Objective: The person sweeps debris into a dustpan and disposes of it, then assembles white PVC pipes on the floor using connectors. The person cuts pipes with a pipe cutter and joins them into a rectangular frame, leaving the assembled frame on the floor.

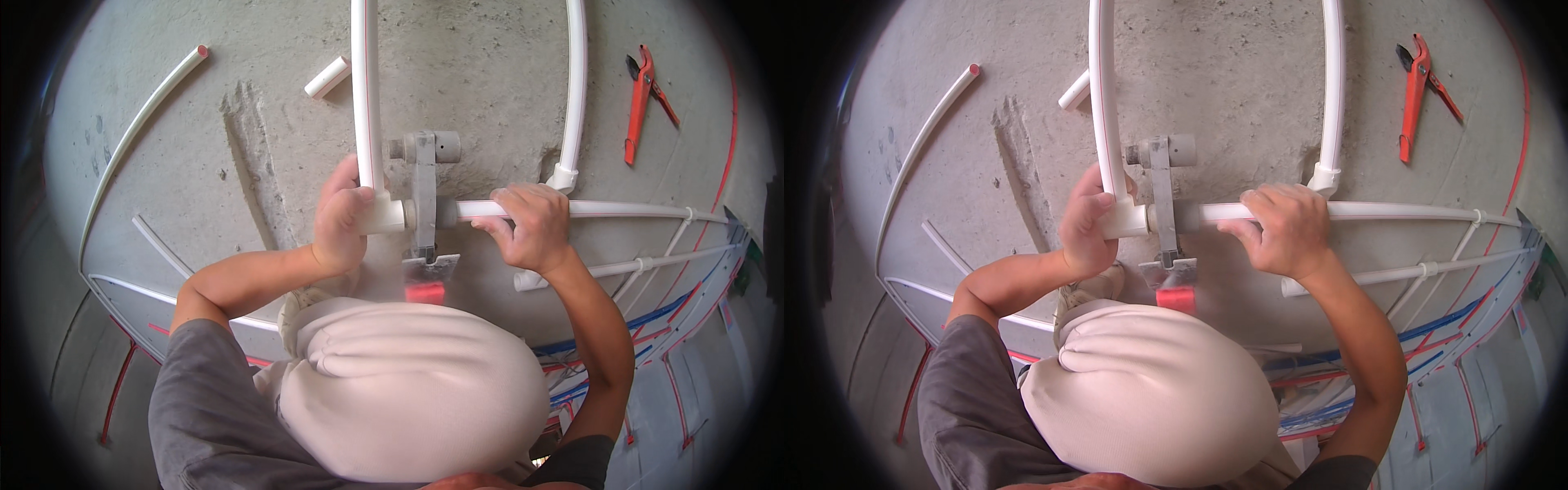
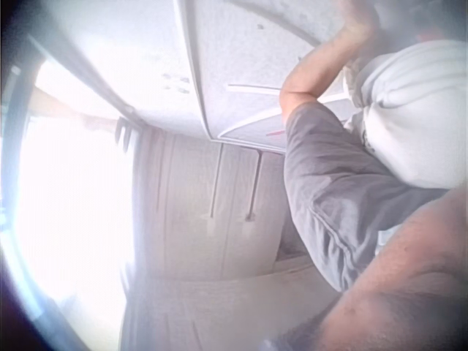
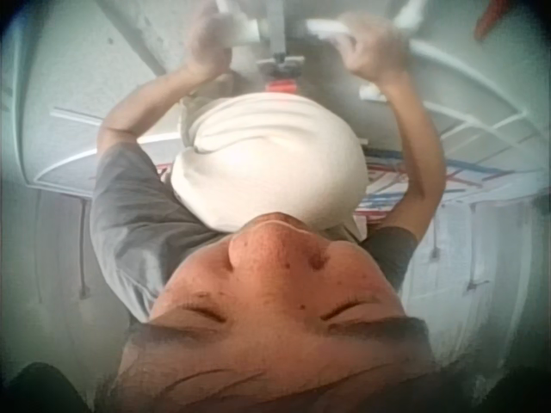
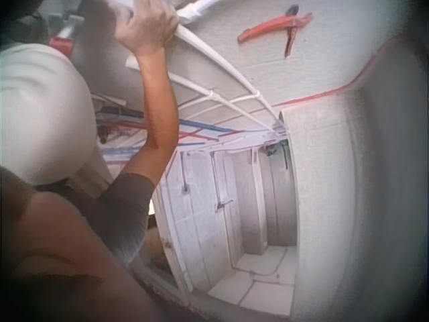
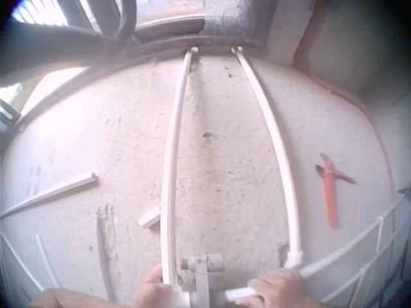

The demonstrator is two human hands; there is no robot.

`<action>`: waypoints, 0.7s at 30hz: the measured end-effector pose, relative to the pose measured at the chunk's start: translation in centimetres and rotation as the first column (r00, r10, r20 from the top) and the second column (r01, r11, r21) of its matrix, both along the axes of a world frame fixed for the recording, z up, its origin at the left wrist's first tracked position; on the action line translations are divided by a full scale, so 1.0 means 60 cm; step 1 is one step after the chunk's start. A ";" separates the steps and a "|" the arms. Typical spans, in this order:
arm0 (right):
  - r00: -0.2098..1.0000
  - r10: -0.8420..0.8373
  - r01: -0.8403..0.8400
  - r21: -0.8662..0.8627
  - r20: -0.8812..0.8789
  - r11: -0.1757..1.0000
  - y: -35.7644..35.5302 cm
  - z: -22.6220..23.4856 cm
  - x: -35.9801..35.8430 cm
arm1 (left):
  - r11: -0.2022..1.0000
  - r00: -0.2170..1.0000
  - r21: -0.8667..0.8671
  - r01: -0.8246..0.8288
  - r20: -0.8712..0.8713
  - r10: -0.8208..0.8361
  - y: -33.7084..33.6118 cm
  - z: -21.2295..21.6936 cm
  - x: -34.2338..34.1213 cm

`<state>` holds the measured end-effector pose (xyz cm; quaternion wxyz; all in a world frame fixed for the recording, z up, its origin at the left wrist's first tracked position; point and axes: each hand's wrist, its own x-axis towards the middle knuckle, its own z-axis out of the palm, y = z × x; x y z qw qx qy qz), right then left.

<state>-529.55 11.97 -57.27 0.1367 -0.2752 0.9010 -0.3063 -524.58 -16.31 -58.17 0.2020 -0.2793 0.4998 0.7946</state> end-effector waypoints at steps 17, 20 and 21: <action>1.000 -0.025 0.025 -0.001 -0.004 1.000 -0.006 -0.001 0.001 | 0.997 0.997 -0.057 0.044 -0.064 -0.047 -0.004 -0.012 0.001; 1.000 -0.027 0.027 0.009 -0.010 1.000 -0.006 -0.005 0.004 | 0.998 0.999 -0.055 0.035 -0.039 -0.037 -0.004 -0.019 0.007; 1.000 -0.025 0.025 0.024 0.000 0.999 -0.005 -0.007 0.004 | 0.998 0.999 -0.049 0.039 -0.036 -0.041 -0.005 -0.025 0.006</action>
